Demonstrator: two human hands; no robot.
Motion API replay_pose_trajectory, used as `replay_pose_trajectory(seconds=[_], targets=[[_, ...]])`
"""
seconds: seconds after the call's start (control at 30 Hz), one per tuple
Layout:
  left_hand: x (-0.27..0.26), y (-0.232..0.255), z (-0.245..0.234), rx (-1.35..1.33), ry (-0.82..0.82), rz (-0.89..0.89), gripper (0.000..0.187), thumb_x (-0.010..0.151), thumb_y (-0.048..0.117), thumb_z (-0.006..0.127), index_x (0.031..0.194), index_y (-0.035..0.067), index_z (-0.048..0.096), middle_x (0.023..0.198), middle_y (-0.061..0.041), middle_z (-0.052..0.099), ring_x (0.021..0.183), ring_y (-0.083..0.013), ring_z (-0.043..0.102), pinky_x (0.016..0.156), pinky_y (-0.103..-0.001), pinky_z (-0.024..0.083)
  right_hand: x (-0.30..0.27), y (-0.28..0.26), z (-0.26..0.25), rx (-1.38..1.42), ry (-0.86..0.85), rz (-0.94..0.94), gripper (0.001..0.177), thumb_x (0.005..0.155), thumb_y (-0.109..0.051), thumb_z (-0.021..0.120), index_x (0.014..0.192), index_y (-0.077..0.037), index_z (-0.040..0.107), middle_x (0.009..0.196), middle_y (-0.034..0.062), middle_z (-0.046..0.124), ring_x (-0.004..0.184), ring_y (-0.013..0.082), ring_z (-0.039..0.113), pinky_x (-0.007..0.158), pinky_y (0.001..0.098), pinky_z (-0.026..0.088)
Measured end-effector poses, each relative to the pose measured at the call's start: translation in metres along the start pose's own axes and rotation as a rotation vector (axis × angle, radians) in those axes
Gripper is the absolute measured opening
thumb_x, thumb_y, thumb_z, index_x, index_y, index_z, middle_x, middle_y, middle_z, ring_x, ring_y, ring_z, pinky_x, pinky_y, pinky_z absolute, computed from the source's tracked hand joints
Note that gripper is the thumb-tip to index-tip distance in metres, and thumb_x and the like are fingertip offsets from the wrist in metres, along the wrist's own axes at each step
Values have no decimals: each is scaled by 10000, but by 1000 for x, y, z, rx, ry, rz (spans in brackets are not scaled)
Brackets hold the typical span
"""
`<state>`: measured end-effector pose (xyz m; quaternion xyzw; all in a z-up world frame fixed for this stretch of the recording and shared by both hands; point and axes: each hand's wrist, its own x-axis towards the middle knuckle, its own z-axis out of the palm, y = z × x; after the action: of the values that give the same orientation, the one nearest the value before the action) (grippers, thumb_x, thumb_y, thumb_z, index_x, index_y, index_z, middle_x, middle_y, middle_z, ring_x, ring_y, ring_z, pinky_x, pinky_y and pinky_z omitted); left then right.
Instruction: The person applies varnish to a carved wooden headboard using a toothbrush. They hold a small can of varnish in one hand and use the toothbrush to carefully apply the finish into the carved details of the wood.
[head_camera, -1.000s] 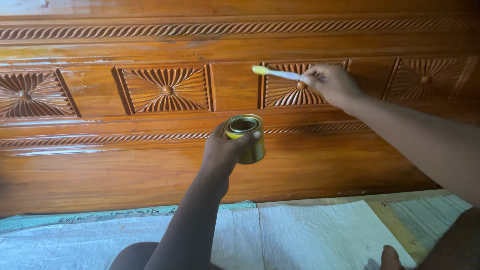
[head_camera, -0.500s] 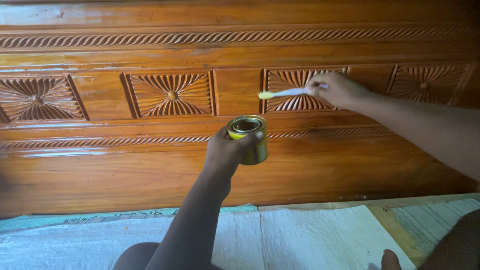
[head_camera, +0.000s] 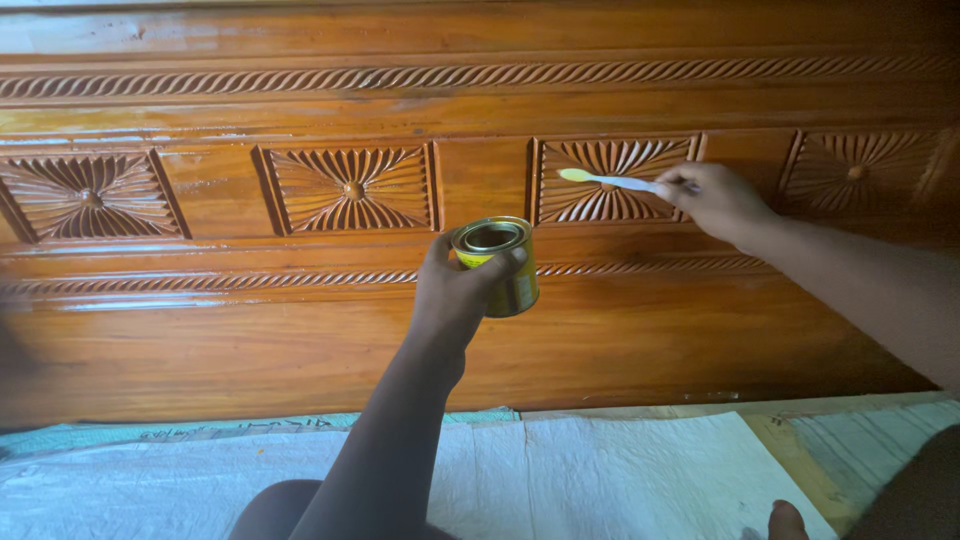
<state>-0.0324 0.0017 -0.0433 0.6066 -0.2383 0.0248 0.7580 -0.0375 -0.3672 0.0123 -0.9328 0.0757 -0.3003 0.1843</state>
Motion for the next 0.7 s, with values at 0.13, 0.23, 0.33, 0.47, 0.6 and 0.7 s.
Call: replay_pose_trajectory(seconds=[0.13, 0.23, 0.33, 0.47, 0.6, 0.7], targets=[[4, -12, 6, -4, 52, -9, 899, 695, 312, 862, 1407, 15, 400, 1201, -180, 673, 1072, -234, 704, 874, -372, 593, -12, 3, 2, 24, 36, 90, 311, 1029, -345, 602, 1181, -101, 718, 929, 56, 677, 847, 188, 603, 776, 408, 488], [11, -15, 13, 4, 82, -15, 949, 693, 319, 870, 1426, 8, 352, 1248, -188, 644, 1097, -240, 693, 883, -377, 597, -3, -10, 6, 47, 27, 33, 302, 1032, -324, 597, 1194, -93, 706, 929, 50, 669, 837, 171, 595, 770, 408, 492], [15, -14, 22, -27, 96, 2, 926, 704, 310, 863, 1426, 14, 363, 1245, -171, 642, 1090, -226, 697, 875, -369, 603, 2, -17, 10, 82, -10, -19, 291, 1047, -299, 599, 1194, -68, 700, 925, 70, 665, 815, 194, 585, 758, 419, 501], [1, -18, 28, -145, 97, 84, 864, 712, 297, 837, 1412, 5, 423, 1157, -163, 700, 1025, -224, 728, 815, -368, 626, -9, -3, 5, 56, 21, -9, 277, 1042, -287, 611, 1166, -59, 707, 961, 53, 690, 853, 170, 606, 797, 401, 497], [-8, -14, 29, -140, 123, 76, 864, 719, 283, 844, 1412, 2, 411, 1123, -156, 718, 997, -217, 732, 802, -363, 623, -21, 6, 0, 145, 52, 44, 279, 1052, -287, 608, 1163, -52, 709, 975, 68, 712, 878, 189, 607, 816, 408, 497], [-6, -8, 34, -144, 125, 75, 873, 704, 269, 853, 1410, -4, 418, 1124, -165, 715, 988, -217, 741, 797, -367, 633, -15, -6, 5, 52, 58, 12, 288, 1036, -313, 632, 1160, -66, 710, 959, 73, 710, 900, 178, 629, 821, 392, 501]])
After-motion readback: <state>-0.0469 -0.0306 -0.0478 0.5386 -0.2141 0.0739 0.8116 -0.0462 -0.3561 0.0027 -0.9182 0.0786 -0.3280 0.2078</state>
